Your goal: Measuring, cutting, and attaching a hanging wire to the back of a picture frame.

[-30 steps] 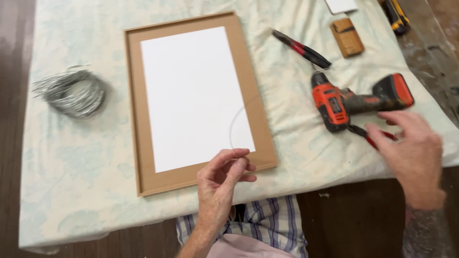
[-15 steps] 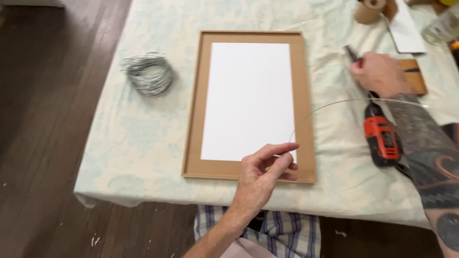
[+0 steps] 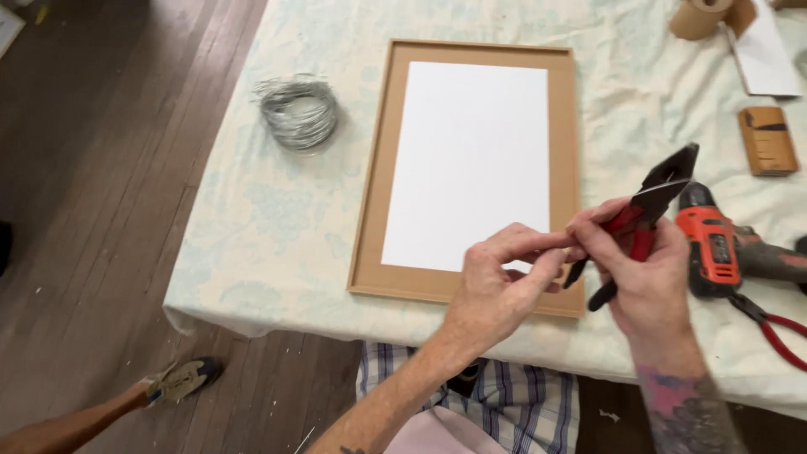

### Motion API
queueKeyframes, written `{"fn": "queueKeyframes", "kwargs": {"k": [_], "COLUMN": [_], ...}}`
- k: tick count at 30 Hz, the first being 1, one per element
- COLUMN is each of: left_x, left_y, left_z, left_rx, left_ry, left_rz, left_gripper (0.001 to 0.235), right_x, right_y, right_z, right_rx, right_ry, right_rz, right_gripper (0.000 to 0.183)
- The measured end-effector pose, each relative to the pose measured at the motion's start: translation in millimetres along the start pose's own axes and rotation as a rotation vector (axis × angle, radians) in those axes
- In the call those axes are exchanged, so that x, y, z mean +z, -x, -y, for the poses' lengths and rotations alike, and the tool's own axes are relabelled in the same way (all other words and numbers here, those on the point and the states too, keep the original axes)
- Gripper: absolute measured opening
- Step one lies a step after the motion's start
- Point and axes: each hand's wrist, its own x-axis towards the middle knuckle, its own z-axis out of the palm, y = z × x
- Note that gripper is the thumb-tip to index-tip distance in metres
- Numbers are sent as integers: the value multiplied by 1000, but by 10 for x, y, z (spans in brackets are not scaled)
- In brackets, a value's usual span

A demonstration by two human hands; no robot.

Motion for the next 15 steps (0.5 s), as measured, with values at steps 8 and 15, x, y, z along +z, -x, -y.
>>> {"fn": "queueKeyframes", "kwargs": {"k": [8,15], "left_x": [20,102], "left_y": [70,153], "left_z": [-171,-186], "left_rx": [-32,136], "left_ry": [-83,-245], "left_rz": [-50,-153], "left_gripper": [24,14], "right_x": [128,287], "right_y": [179,249], "right_z": [83,210], "right_rx": [-118,-313], "right_ry": [-181,-187], "right_rz": [-83,-218], "right_gripper": [15,19]}}
